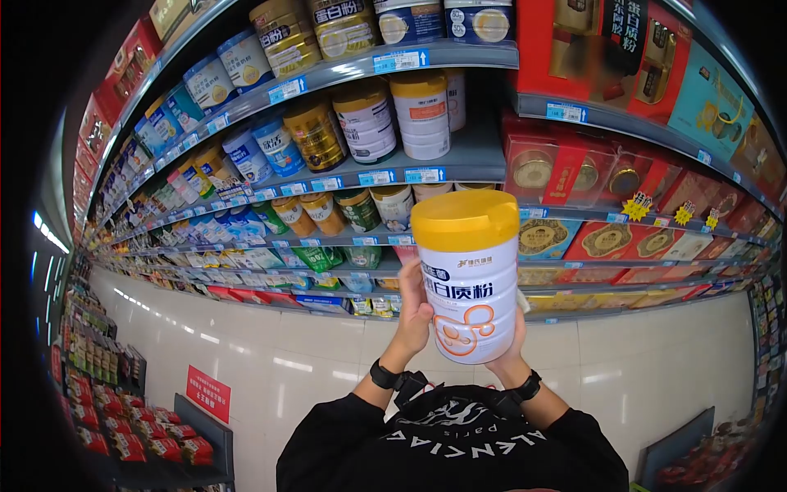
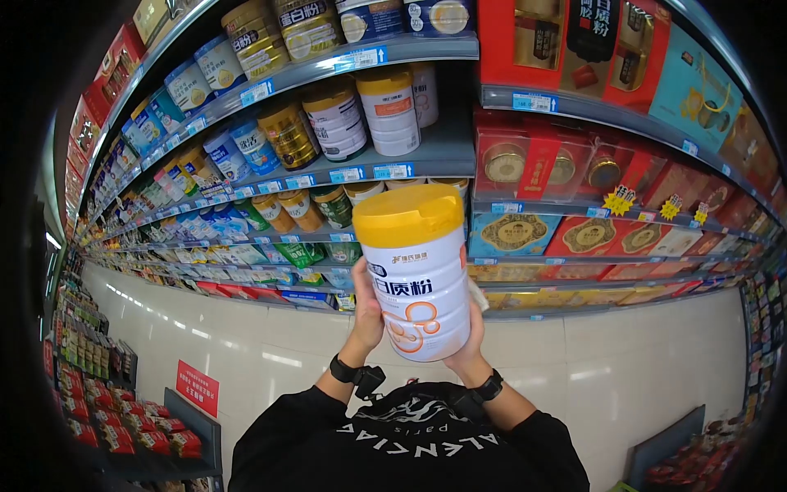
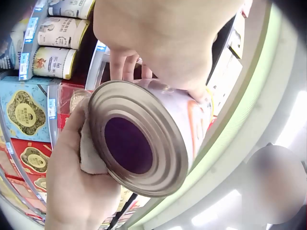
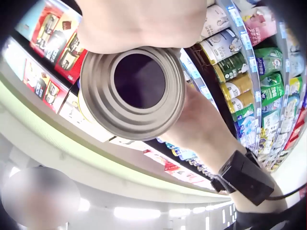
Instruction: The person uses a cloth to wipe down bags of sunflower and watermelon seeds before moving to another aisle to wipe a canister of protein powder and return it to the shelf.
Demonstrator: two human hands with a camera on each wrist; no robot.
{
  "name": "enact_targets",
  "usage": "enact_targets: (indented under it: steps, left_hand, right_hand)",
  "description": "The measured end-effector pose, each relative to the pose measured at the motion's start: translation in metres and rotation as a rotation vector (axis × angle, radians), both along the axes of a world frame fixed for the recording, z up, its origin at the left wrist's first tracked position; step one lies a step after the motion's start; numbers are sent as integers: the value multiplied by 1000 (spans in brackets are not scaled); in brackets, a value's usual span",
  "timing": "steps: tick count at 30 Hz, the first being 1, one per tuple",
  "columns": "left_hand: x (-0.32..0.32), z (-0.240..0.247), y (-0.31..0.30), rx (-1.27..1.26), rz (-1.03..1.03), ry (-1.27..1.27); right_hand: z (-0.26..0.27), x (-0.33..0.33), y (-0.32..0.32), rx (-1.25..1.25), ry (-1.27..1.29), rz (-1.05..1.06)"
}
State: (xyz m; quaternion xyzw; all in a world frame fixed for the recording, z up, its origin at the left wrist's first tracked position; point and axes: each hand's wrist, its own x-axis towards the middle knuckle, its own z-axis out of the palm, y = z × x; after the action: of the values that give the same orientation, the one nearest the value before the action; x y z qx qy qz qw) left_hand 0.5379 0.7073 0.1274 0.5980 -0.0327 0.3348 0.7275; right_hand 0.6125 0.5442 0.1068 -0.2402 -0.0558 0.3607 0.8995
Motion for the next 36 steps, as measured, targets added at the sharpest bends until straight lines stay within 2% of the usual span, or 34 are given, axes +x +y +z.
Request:
enact_targets:
  steps: [2, 4, 5, 8, 11, 14, 17, 20, 21, 22, 24, 28, 31, 36]
  left_hand:
    - [0, 14, -8, 6, 78, 29]
    - [-3, 22, -13, -46, 98, 132]
    - [-4, 13, -14, -182, 36, 127]
    - [-12, 23, -34, 93, 80, 59]
    - [-11, 11, -24, -152, 7, 88]
    - [-14, -9, -13, -308, -93, 106]
    - [-20, -24, -6, -421, -272, 125]
    - [-31, -37, -11, -595, -368, 162]
    - [-31, -33, -13, -631, -390, 155]
    - [-30, -29, -13, -666, -414, 146]
    - [-27, -18, -9, -579, -431, 91]
    - [-22, -7, -3, -477, -356, 30]
    - [-14, -7, -7, -407, -231, -24]
    - [-8, -24, -7, -418, -282, 164]
  right_hand:
    - [9, -4, 1, -8, -38, -124]
    - [19, -3, 10, -72, -242, -348]
    - [20, -4, 12, -108, -340, -460]
    - [15, -7, 2, -358, -780, -531]
    - [13, -4, -10, -607, -1240, -583]
    - [41, 11, -10, -534, -1164, -336]
    - [54, 21, 3, -231, -698, -149]
    - [-8, 48, -4, -160, -330, 237]
    - [-29, 50, -8, -108, -423, 275]
    - [-34, 41, -8, -138, -385, 213]
    - [-40, 18, -3, -206, -301, 82]
    - [-24, -8, -8, -15, -307, 123]
    - [7, -17, -4, 88, -313, -80]
    - [14, -7, -10, -90, -704, -314]
